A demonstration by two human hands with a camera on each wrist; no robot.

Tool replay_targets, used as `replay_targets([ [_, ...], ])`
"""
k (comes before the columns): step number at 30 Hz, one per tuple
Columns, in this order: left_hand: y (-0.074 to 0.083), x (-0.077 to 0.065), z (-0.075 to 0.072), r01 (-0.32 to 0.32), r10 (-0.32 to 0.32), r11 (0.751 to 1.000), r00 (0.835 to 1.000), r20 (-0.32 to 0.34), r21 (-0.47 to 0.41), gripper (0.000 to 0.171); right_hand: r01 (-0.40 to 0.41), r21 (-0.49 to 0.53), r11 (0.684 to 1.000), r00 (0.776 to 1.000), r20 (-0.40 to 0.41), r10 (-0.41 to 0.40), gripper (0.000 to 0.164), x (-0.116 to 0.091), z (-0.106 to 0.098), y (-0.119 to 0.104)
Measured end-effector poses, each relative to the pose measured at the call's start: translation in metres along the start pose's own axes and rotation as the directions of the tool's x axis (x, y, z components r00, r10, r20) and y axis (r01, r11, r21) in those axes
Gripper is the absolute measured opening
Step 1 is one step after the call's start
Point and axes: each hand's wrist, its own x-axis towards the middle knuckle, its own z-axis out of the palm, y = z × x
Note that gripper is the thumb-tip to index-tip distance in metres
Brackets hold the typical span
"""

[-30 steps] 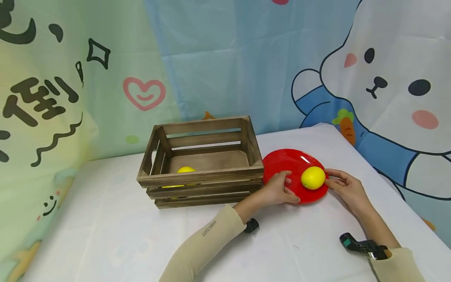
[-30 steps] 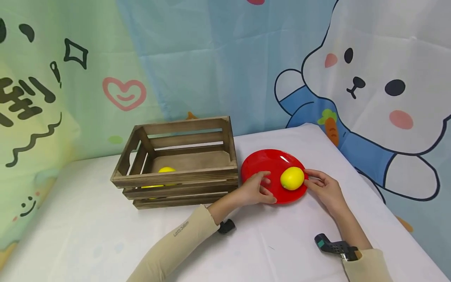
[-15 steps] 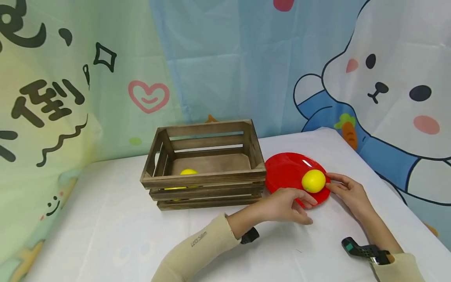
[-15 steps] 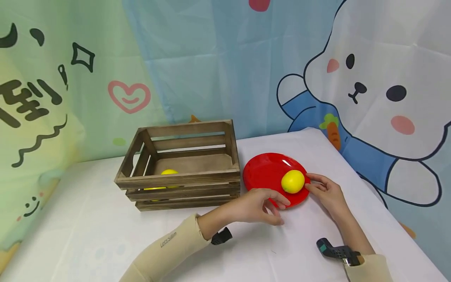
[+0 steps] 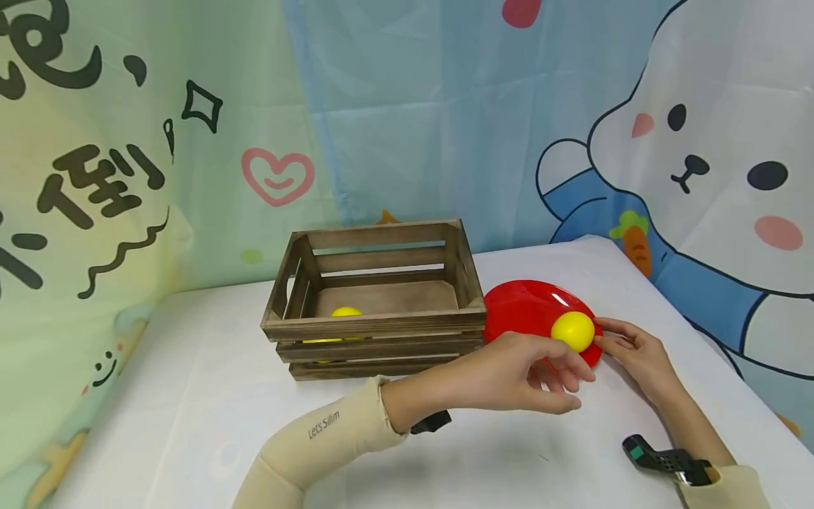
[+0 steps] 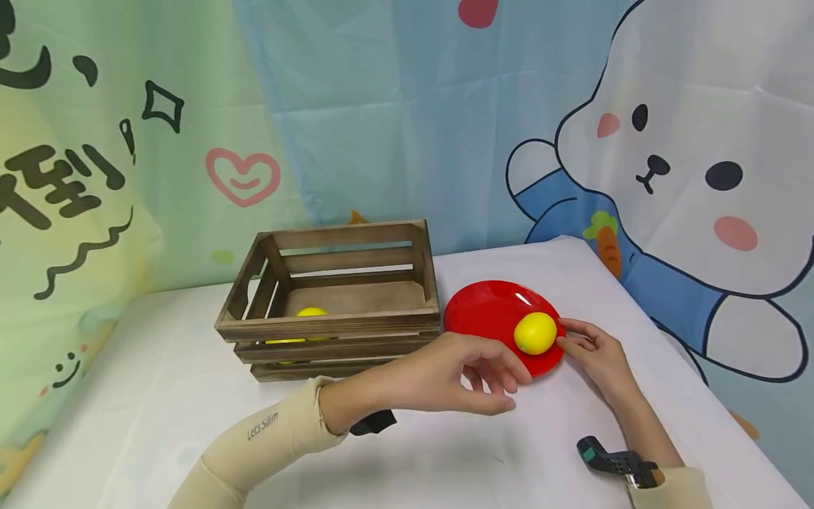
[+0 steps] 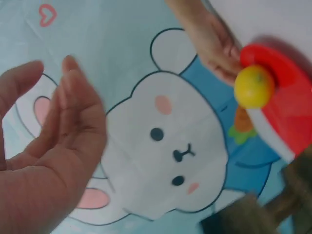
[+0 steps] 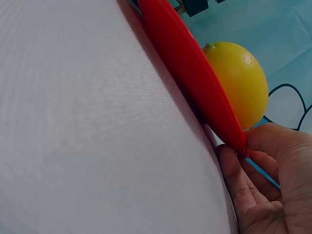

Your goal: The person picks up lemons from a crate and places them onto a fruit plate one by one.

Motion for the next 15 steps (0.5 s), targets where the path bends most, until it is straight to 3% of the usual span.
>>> replay_targets([
  [4,0.012,-0.005,-0.016,-0.163,0.165,0.986,0.985,-0.059,0.033,0.029,0.01,0.008,1.0,1.0,0.0,-0.01,0.059,0.0,0.0,0.0],
  [7,0.019,-0.007,-0.031,-0.229,0.229,0.973,0.969,-0.098,0.008,0.028,-0.002,-0.003,1.0,1.0,0.001,0.002,0.06,0.0,-0.001,0.0],
  [11,0.023,-0.007,-0.055,-0.231,0.227,0.973,0.968,-0.112,-0.028,0.03,-0.012,0.009,1.0,1.0,0.005,0.012,0.061,0.001,0.0,-0.001],
  [15,0.017,-0.008,-0.081,-0.227,0.22,0.973,0.968,-0.124,-0.047,0.033,-0.007,0.03,1.0,1.0,0.003,0.007,0.059,0.001,0.001,0.0],
])
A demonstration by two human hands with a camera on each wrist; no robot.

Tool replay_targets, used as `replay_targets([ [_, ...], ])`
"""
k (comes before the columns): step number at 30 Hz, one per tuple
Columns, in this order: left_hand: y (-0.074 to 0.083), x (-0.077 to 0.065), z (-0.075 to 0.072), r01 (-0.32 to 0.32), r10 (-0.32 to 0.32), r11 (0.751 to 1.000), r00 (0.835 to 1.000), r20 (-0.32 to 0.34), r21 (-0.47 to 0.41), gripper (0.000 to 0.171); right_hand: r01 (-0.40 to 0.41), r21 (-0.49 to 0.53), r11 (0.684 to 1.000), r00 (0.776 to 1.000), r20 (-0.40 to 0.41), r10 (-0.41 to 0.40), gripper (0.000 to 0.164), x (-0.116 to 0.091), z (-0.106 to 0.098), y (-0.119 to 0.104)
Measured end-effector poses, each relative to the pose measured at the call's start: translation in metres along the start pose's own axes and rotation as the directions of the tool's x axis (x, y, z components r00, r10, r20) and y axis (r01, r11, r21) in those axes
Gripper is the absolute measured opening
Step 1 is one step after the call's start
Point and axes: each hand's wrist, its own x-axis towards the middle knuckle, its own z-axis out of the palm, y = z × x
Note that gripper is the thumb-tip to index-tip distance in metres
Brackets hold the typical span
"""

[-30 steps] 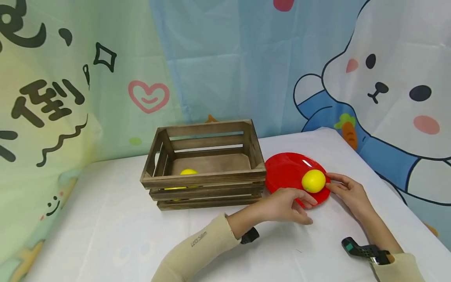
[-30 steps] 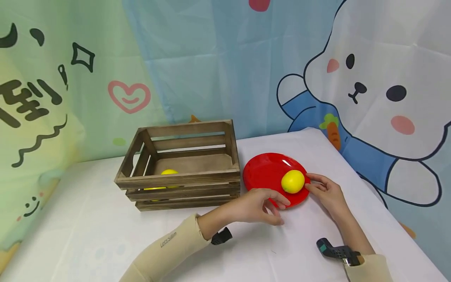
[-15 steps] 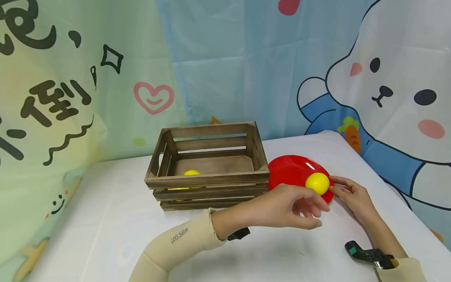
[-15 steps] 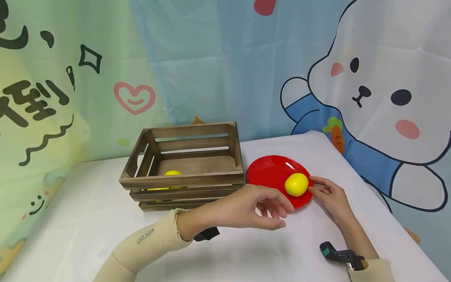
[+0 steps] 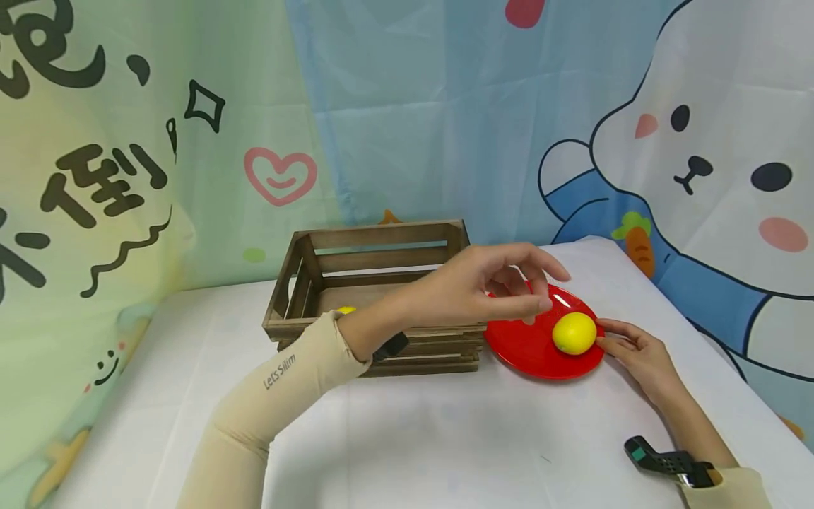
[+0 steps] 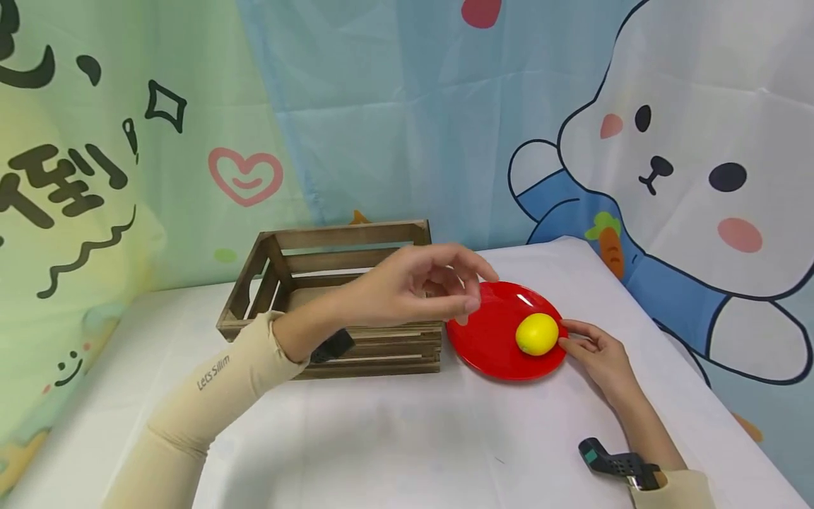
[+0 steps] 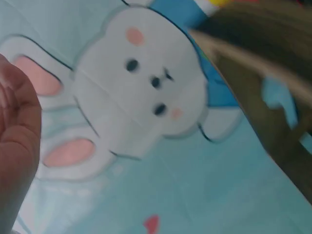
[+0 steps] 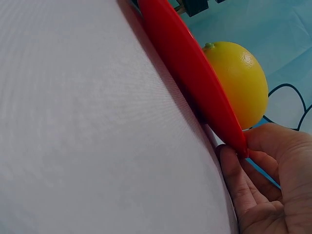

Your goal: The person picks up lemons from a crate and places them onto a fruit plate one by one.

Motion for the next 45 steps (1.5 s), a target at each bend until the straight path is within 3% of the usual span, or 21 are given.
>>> replay_targets([
  [5,-0.016,0.0,-0.034,0.026,-0.028,0.999,0.998,-0.054,-0.034,0.033,0.018,0.015,1.0,1.0,-0.01,-0.018,0.057,0.0,0.0,0.002],
  [10,-0.036,-0.004,-0.066,0.093,-0.092,0.996,0.99,-0.11,-0.004,0.033,0.017,0.017,1.0,1.0,-0.01,-0.017,0.057,0.0,0.0,0.002],
  [16,-0.063,-0.014,-0.096,0.23,-0.224,0.973,0.959,-0.172,0.014,0.031,-0.007,0.019,1.0,1.0,-0.007,0.007,0.059,-0.001,0.001,0.0],
  [20,-0.08,-0.024,-0.111,0.288,-0.279,0.958,0.941,-0.193,0.018,0.031,-0.018,0.026,1.0,1.0,-0.005,0.018,0.06,-0.002,0.003,0.0],
  [23,-0.089,-0.03,-0.12,0.321,-0.31,0.947,0.933,-0.185,0.032,0.03,-0.014,0.029,0.999,1.0,-0.007,0.015,0.059,-0.003,0.004,0.001],
  [28,-0.102,-0.04,-0.134,0.377,-0.367,0.923,0.923,-0.119,0.079,0.029,0.004,0.019,1.0,1.0,-0.017,-0.004,0.059,-0.002,0.002,0.001],
  [32,-0.111,-0.05,-0.141,0.423,-0.418,0.9,0.906,-0.073,0.102,0.03,0.001,-0.004,1.0,1.0,-0.023,-0.001,0.06,-0.001,0.001,0.0],
  [37,-0.123,-0.063,-0.147,0.494,-0.494,0.865,0.869,-0.024,0.085,0.035,-0.025,-0.019,1.0,1.0,-0.017,0.024,0.062,-0.001,0.002,-0.001],
  [40,-0.128,-0.067,-0.15,0.549,-0.554,0.828,0.832,0.011,0.115,0.037,-0.023,-0.011,1.0,1.0,-0.013,0.023,0.062,-0.002,0.002,-0.001],
  [43,-0.13,-0.069,-0.152,0.61,-0.632,0.766,0.772,0.064,0.204,0.041,-0.014,-0.004,1.0,1.0,-0.009,0.014,0.06,-0.002,0.001,-0.002],
  [45,-0.128,-0.07,-0.153,0.649,-0.687,0.716,0.721,0.091,0.256,0.044,0.0,-0.001,1.0,1.0,-0.01,0.0,0.059,-0.002,0.0,-0.003],
])
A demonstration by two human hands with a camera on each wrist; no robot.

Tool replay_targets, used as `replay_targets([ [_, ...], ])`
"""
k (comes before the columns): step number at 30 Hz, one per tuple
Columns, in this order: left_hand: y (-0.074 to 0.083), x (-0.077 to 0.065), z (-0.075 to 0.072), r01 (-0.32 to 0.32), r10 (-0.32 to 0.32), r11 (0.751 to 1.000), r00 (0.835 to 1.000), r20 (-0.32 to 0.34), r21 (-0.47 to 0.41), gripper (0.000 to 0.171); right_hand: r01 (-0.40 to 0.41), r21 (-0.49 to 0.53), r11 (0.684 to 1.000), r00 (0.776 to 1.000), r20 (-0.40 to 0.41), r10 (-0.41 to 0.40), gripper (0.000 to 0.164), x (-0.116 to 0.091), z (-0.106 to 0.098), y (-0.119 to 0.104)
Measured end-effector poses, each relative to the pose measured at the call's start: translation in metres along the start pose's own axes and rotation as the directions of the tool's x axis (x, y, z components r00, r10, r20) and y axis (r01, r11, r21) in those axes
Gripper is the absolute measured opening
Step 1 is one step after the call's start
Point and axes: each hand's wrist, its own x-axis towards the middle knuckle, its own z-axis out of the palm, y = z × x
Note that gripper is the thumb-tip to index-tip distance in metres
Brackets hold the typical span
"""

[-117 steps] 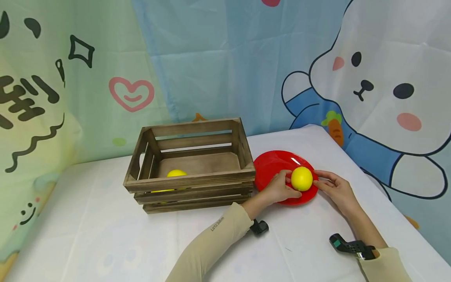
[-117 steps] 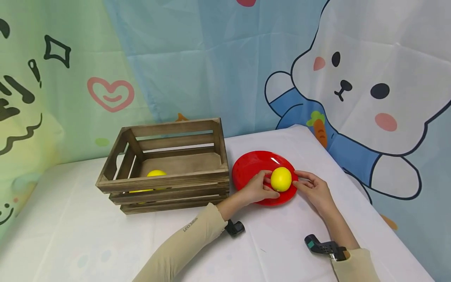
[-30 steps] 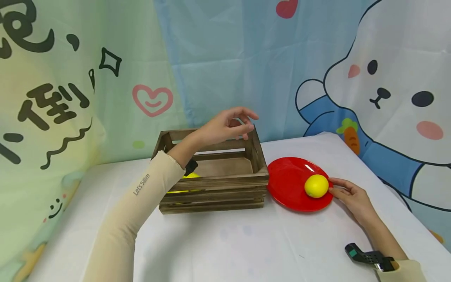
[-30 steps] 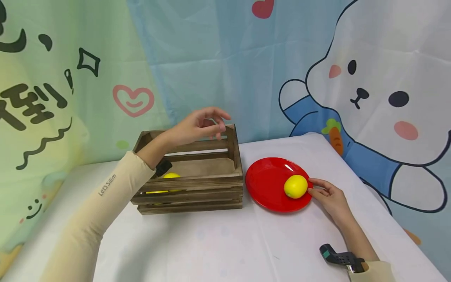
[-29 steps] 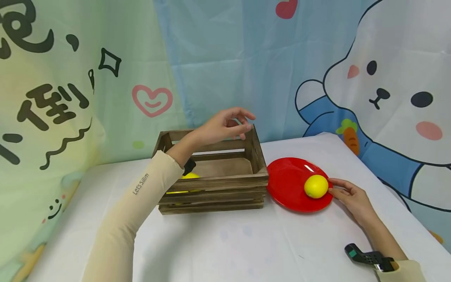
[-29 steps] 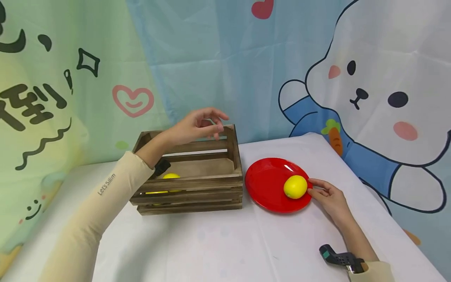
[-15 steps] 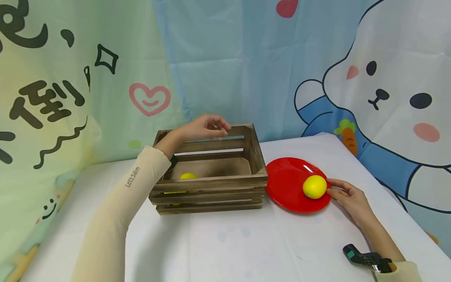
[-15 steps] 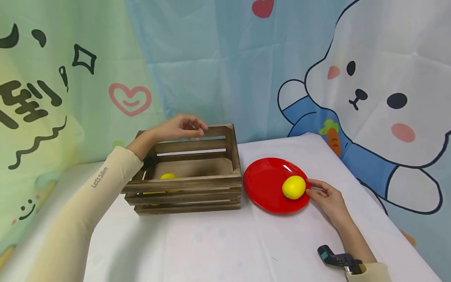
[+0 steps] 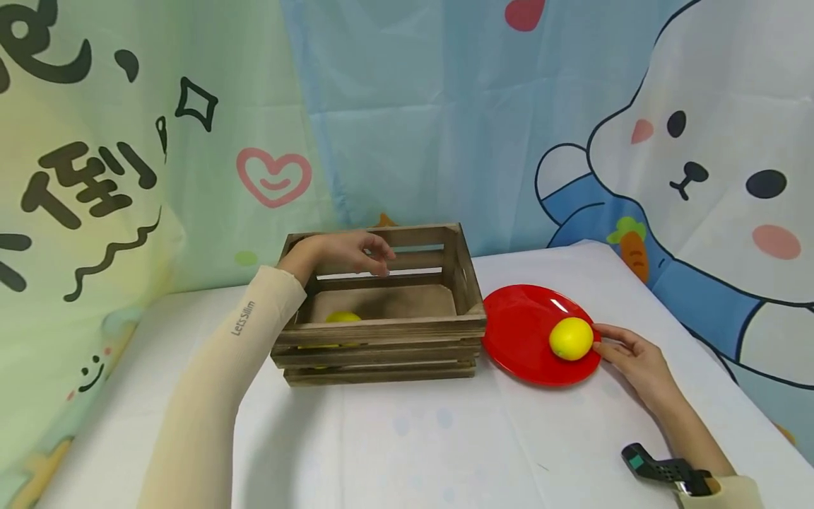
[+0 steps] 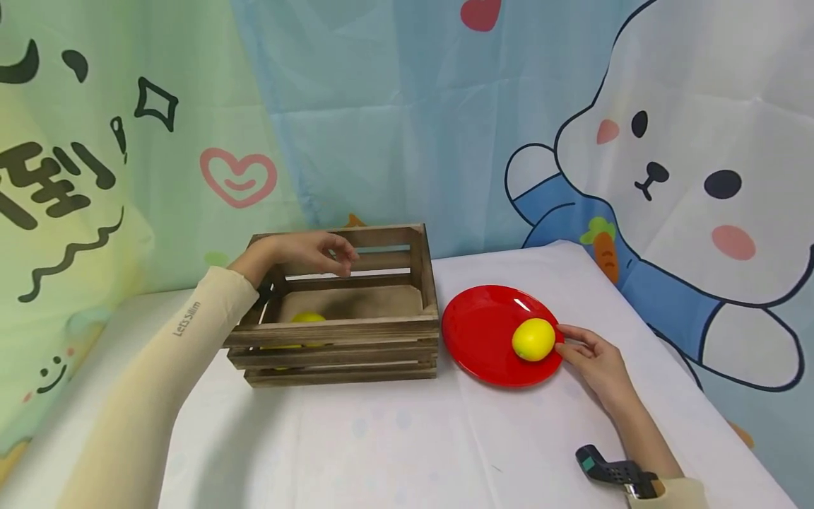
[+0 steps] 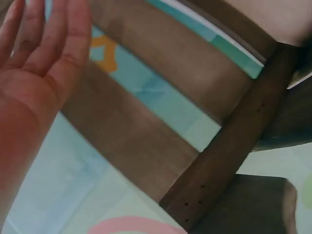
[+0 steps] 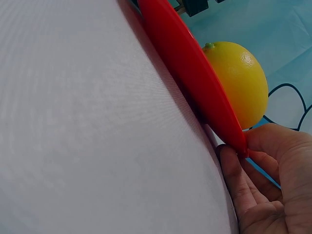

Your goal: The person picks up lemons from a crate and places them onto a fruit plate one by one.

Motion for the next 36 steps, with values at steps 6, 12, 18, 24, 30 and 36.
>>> replay_targets([
  [6,-0.004,0.001,0.003,0.105,-0.107,0.994,0.993,0.055,0.039,0.048,0.023,0.013,1.0,1.0,0.0,-0.023,0.056,-0.002,0.0,0.0],
  [12,-0.006,0.002,-0.003,0.088,-0.092,0.993,0.995,0.048,0.083,0.046,0.009,-0.006,1.0,1.0,-0.002,-0.009,0.059,0.006,0.001,-0.005],
  [18,-0.011,0.001,-0.003,-0.008,0.013,0.995,0.999,-0.046,0.097,0.037,-0.035,-0.054,0.998,0.999,0.002,0.035,0.063,0.006,0.0,-0.001],
  [24,-0.015,0.001,0.001,0.034,-0.036,0.995,0.999,0.025,0.097,0.036,-0.059,-0.061,0.996,0.998,0.009,0.059,0.066,0.002,0.003,0.006],
  [30,-0.018,-0.001,-0.002,0.008,-0.009,0.993,1.0,0.008,0.121,0.036,-0.043,-0.044,0.998,0.999,0.002,0.044,0.065,0.002,0.004,0.006],
  [36,-0.02,-0.003,-0.006,0.009,-0.012,0.995,0.999,0.035,0.104,0.039,-0.025,-0.034,0.999,1.0,-0.001,0.025,0.063,0.004,0.002,0.004],
])
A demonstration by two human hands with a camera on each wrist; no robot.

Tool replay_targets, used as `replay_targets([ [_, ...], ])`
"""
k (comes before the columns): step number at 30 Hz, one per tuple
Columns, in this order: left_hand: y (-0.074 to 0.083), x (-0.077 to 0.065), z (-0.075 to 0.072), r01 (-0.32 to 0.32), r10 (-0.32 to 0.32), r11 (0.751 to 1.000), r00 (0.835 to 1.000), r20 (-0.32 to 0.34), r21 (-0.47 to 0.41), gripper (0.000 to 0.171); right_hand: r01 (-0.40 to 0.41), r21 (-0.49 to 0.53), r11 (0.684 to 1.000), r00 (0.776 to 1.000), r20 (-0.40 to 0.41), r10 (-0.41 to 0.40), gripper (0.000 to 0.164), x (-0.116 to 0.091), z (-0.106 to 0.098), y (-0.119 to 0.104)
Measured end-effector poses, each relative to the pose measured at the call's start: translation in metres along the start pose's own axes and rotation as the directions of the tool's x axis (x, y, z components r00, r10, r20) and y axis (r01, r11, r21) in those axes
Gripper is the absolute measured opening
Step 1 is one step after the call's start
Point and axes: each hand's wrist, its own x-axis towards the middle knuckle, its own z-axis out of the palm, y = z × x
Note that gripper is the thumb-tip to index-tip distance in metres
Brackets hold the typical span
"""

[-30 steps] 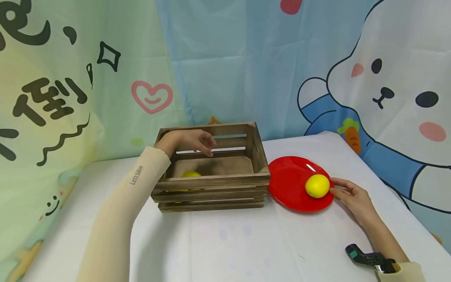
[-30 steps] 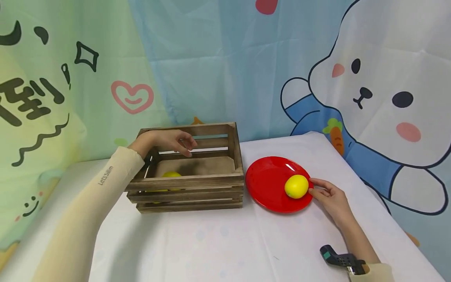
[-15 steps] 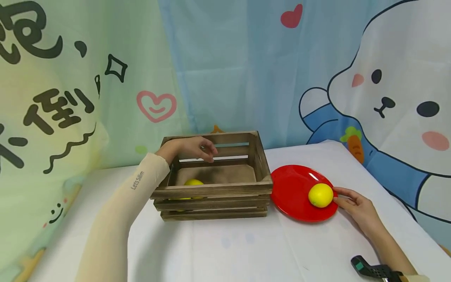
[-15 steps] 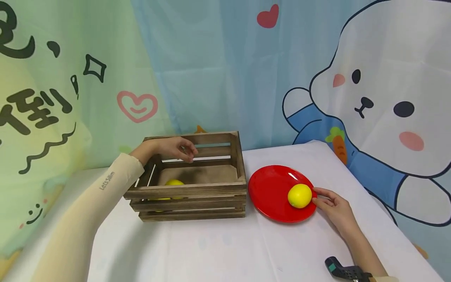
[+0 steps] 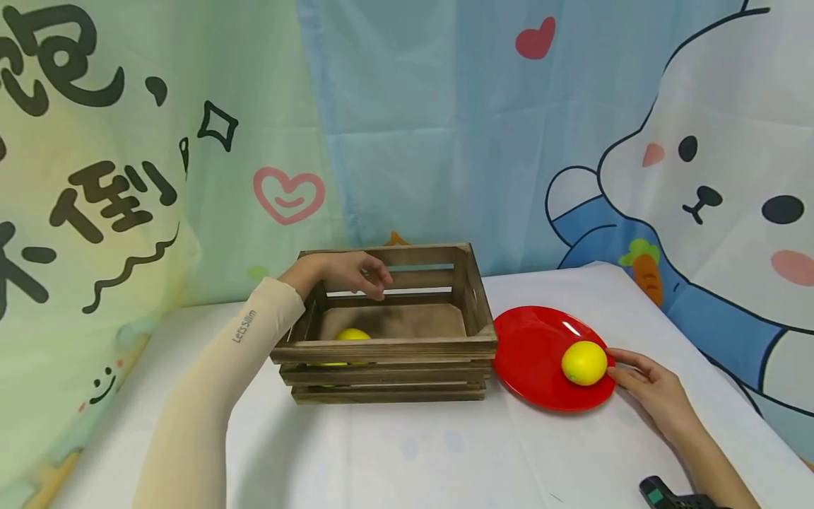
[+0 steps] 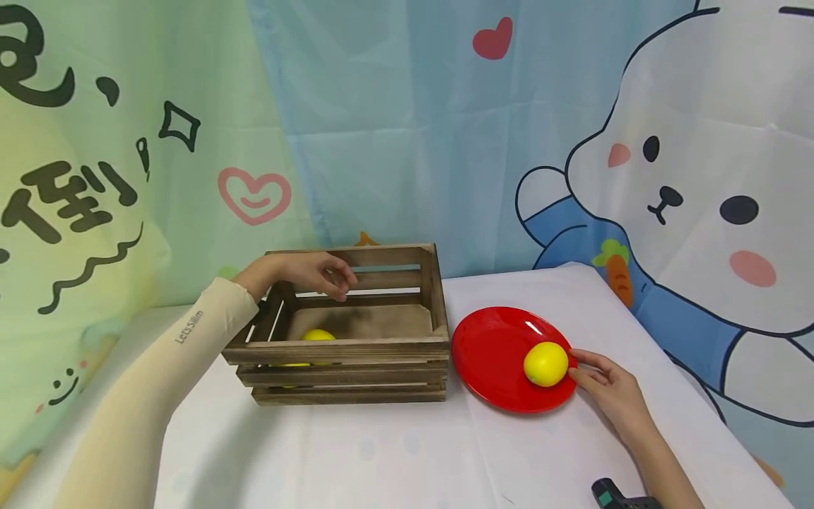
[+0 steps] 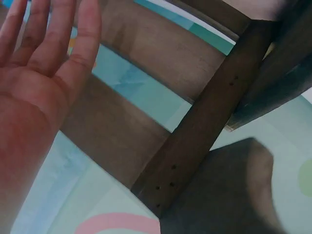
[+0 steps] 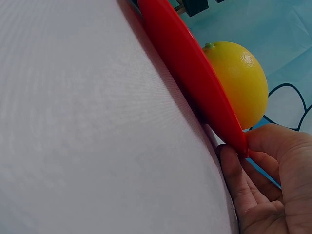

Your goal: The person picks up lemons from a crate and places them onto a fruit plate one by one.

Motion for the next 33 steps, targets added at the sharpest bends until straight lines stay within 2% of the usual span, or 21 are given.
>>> replay_targets([
  [4,-0.001,0.002,0.003,0.017,-0.016,1.0,0.999,0.052,-0.017,0.04,-0.004,0.004,1.0,1.0,0.003,0.004,0.063,-0.001,-0.001,0.001],
  [11,-0.001,0.001,0.002,0.051,-0.051,0.999,0.996,0.067,-0.006,0.039,-0.025,-0.013,1.0,1.0,0.005,0.025,0.065,0.0,-0.002,0.001],
  [15,-0.004,0.002,0.004,0.099,-0.098,0.995,0.985,0.143,0.0,0.044,-0.013,0.003,1.0,1.0,0.003,0.013,0.063,0.001,-0.001,0.001],
  [19,-0.007,0.003,0.007,0.15,-0.146,0.989,0.961,0.237,0.003,0.052,-0.011,0.002,1.0,1.0,0.004,0.011,0.062,0.001,0.0,0.0],
  [22,-0.007,0.003,0.01,0.188,-0.189,0.982,0.944,0.271,0.028,0.055,-0.013,-0.014,1.0,1.0,0.006,0.013,0.063,0.002,0.0,-0.002],
  [24,-0.006,0.004,0.014,0.212,-0.225,0.974,0.932,0.286,0.077,0.057,-0.019,-0.025,1.0,1.0,0.011,0.019,0.063,0.003,0.0,-0.003],
  [29,-0.003,0.011,0.027,0.274,-0.329,0.94,0.884,0.332,0.202,0.058,-0.038,-0.048,0.998,0.999,0.018,0.039,0.066,0.002,0.0,-0.002],
  [33,0.0,0.014,0.033,0.316,-0.39,0.916,0.847,0.361,0.247,0.056,-0.052,-0.048,0.998,0.999,0.015,0.053,0.066,0.001,0.0,-0.002],
])
